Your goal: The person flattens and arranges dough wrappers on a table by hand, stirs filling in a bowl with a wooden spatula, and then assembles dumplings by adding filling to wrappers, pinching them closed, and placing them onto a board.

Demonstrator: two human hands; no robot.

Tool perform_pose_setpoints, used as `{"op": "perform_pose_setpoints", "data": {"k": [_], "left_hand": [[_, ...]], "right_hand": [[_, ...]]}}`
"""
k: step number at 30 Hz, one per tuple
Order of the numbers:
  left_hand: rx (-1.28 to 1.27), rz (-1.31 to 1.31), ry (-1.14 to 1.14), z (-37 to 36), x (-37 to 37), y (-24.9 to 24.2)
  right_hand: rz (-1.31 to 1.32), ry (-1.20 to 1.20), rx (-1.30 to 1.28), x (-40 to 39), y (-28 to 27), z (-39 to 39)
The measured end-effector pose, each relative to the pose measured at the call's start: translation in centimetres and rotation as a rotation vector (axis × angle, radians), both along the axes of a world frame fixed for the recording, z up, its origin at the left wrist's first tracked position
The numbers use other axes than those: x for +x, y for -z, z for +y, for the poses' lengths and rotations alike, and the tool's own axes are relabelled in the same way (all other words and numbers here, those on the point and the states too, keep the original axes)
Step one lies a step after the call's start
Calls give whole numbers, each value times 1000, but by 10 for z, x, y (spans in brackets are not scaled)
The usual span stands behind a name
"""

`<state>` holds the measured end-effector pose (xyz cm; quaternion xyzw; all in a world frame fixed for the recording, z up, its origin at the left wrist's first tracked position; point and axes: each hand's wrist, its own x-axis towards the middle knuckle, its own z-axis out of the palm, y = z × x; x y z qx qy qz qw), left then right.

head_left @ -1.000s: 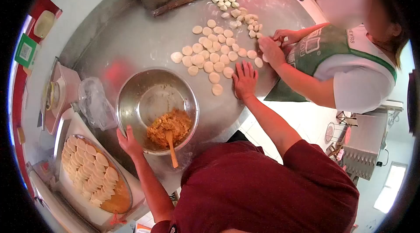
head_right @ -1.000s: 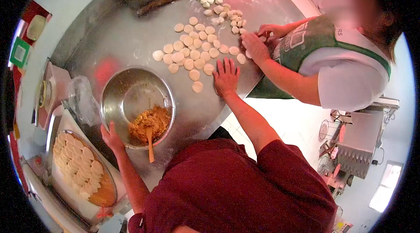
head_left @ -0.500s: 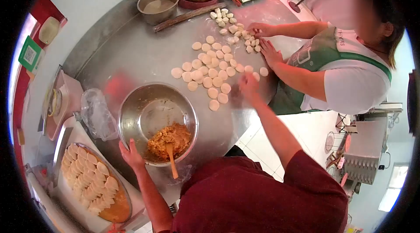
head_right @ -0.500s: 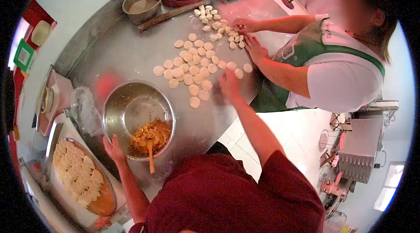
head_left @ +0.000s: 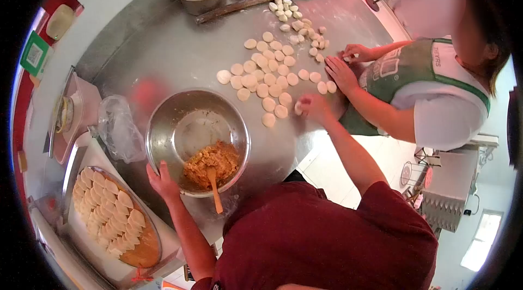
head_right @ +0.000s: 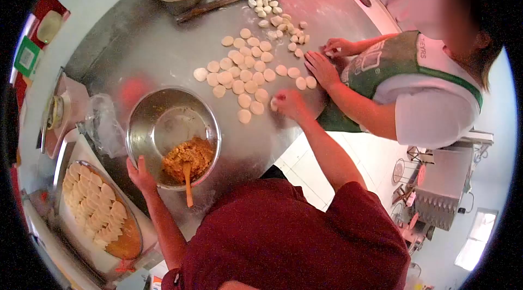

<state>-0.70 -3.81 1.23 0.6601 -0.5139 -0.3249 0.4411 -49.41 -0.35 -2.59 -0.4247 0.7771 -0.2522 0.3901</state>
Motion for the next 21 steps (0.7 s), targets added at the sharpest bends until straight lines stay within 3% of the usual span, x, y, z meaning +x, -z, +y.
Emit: {"op": "perform_pose_setpoints", "data": {"k": [2, 5, 8, 12, 17, 20, 21], "left_hand": [[3, 75, -16, -1, -1, 3], [21, 73, -26, 0, 0, 1], [10, 49, -44, -1, -6, -4], [43, 39, -5, 0, -2, -6], [63, 41, -40, -1, -3, -4], [82, 59, -52, -1, 4, 7], [84, 66, -53, -1, 6, 13]], "right_hand": [[-342, 218, 208, 14, -1, 28], [308, -39, -80, 17, 3, 42], [440, -192, -267, 37, -17, 51], [509, -292, -266, 26, 16, 59], [664, -324, -354, 31, -9, 58], [388, 45, -312, 26, 22, 32], [594, 19, -305, 25, 35, 25]]}}
